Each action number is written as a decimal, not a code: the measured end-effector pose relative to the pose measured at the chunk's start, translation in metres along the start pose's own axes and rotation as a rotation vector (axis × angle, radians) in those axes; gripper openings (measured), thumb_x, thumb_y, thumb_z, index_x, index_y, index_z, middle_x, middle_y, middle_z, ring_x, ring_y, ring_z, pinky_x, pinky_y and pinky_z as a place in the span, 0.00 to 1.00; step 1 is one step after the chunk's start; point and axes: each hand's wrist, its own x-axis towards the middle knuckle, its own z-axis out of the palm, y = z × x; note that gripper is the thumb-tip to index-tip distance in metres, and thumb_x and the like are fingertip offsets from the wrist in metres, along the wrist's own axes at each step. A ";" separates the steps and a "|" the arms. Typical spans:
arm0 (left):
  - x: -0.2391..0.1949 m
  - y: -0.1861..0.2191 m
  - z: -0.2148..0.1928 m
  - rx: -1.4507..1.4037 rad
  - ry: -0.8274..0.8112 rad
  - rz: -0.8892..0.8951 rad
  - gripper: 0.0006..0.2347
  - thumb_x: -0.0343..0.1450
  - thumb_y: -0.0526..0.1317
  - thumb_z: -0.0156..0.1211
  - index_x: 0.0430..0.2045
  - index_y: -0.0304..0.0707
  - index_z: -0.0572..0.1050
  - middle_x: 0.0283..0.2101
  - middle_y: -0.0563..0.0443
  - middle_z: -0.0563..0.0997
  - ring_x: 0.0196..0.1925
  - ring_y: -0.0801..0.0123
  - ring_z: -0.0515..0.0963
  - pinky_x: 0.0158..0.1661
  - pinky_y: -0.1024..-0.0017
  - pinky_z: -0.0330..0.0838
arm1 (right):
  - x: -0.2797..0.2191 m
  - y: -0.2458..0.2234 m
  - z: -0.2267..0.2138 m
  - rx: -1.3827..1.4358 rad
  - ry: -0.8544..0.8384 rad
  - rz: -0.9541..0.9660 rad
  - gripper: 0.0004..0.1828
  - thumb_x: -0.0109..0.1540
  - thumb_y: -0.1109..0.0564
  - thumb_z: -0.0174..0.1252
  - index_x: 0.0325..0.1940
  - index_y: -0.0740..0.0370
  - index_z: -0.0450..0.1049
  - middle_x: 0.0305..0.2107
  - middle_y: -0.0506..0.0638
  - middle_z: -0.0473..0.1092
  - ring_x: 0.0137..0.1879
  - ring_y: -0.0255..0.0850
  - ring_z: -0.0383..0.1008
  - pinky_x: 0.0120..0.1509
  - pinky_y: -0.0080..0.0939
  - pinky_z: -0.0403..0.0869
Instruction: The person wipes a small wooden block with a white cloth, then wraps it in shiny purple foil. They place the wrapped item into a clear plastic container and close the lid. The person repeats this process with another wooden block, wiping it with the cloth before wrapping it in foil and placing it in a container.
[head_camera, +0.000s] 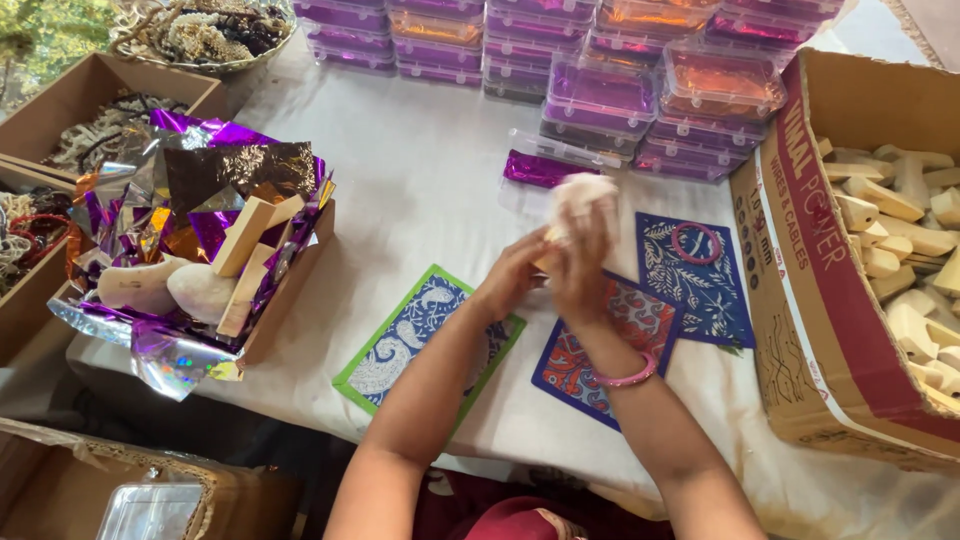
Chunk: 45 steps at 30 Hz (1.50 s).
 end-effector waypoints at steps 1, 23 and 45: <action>0.000 0.001 -0.004 -0.082 0.019 -0.008 0.28 0.74 0.46 0.52 0.71 0.38 0.61 0.57 0.45 0.77 0.53 0.63 0.79 0.50 0.67 0.77 | 0.000 -0.011 0.001 -0.073 -0.093 -0.116 0.28 0.74 0.47 0.44 0.76 0.59 0.61 0.72 0.63 0.56 0.81 0.57 0.47 0.83 0.60 0.47; -0.006 0.010 -0.028 1.404 0.328 0.354 0.36 0.59 0.50 0.73 0.65 0.56 0.67 0.52 0.55 0.81 0.58 0.59 0.77 0.59 0.48 0.60 | -0.005 0.059 0.016 -0.294 -0.268 -0.122 0.18 0.64 0.49 0.60 0.56 0.56 0.76 0.60 0.55 0.71 0.73 0.54 0.63 0.77 0.66 0.49; -0.177 0.234 -0.286 1.894 1.167 0.091 0.25 0.66 0.42 0.70 0.60 0.47 0.72 0.56 0.43 0.77 0.58 0.50 0.74 0.53 0.51 0.69 | 0.000 0.054 0.012 -0.065 -0.413 -0.177 0.14 0.65 0.53 0.61 0.54 0.54 0.80 0.51 0.51 0.77 0.60 0.50 0.74 0.64 0.51 0.70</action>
